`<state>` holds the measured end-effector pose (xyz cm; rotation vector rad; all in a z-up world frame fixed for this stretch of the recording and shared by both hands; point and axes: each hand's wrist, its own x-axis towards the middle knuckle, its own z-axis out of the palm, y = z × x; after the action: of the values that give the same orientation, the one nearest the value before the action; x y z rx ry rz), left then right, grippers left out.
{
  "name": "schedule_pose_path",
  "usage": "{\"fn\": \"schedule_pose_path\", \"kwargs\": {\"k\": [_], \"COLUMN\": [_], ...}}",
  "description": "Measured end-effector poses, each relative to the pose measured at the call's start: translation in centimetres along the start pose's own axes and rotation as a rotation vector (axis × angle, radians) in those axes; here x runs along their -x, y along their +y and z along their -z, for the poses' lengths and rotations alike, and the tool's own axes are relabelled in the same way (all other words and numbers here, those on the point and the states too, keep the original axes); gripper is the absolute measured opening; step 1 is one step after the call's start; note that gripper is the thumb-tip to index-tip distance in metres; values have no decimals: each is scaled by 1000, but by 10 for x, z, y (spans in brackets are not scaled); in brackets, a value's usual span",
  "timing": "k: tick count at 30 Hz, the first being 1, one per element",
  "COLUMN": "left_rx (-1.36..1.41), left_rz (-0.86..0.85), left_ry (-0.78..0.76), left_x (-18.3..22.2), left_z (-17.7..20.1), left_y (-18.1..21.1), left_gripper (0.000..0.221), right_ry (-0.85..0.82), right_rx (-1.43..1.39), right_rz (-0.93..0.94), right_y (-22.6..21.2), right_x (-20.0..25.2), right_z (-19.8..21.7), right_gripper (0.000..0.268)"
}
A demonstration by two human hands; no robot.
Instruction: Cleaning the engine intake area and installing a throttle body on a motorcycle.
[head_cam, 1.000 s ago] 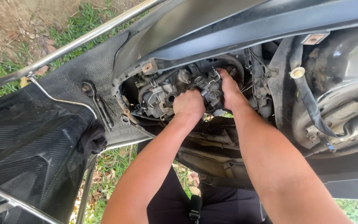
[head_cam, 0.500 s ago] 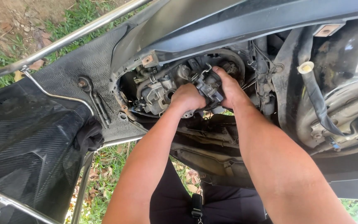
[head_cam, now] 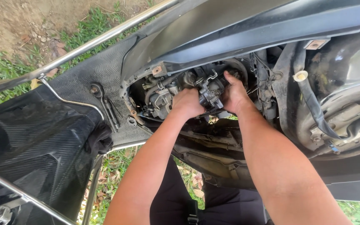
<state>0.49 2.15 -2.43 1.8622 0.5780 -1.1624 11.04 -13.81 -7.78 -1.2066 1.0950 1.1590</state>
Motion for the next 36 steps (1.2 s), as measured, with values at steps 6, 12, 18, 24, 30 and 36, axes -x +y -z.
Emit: {"fn": "schedule_pose_path", "kwargs": {"k": [6, 12, 18, 24, 30, 36], "left_rx": [-84, -109, -248, -151, 379, 1067], "left_rz": [14, -9, -34, -97, -105, -107], "left_ry": [74, 460, 866, 463, 99, 301], "left_x": [-20, -44, -64, -52, 45, 57], "left_z": [-27, -85, -110, -73, 20, -21], "left_y": [1, -3, -10, -34, -38, -64], "left_gripper": [49, 29, 23, 28, 76, 60], "right_ry": [24, 55, 64, 25, 16, 77], "right_rx": [68, 88, 122, 49, 29, 111], "right_rz": [35, 124, 160, 82, 57, 104], "right_y": [5, 7, 5, 7, 4, 7], "right_x": [-18, -8, 1, -31, -28, -16], "right_z": [14, 10, -2, 17, 17, 9], "right_gripper": [67, 47, 41, 47, 51, 42]}}
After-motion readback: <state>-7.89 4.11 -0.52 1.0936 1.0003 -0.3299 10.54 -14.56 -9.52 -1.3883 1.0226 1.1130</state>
